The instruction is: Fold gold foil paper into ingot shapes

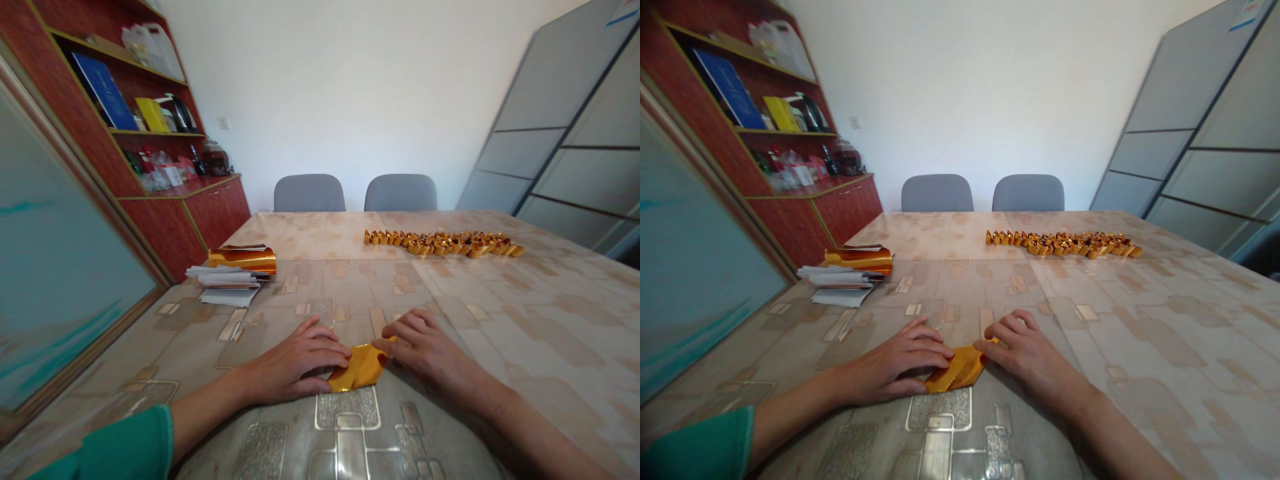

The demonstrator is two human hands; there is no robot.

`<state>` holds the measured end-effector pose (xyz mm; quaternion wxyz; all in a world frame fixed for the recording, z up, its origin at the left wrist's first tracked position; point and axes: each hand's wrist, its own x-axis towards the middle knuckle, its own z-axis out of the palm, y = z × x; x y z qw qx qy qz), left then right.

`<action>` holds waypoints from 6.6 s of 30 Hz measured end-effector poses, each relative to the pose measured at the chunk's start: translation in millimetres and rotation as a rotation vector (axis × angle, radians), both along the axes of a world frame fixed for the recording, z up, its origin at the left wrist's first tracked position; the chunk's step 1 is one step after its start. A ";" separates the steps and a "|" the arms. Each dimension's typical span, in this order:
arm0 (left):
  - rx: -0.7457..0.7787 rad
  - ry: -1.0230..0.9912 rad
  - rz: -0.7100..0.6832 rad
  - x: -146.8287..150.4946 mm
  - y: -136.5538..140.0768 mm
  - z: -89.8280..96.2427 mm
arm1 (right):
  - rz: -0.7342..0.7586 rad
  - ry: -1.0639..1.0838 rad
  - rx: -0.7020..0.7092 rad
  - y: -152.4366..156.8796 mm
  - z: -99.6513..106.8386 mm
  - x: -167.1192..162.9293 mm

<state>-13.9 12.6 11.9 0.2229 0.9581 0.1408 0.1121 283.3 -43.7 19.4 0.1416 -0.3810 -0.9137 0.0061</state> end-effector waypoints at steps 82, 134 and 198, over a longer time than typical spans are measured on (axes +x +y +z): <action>0.050 -0.065 0.021 1.9 -4.0 1.8 | 0.072 0.190 -0.366 57.4 -6.3 -26.4; 0.284 0.064 -0.032 3.8 -10.5 2.5 | 0.131 0.103 -0.129 18.0 -2.1 -12.8; -0.094 0.052 0.587 46.1 -16.7 1.8 | 0.013 0.238 -0.442 51.2 -2.3 -30.2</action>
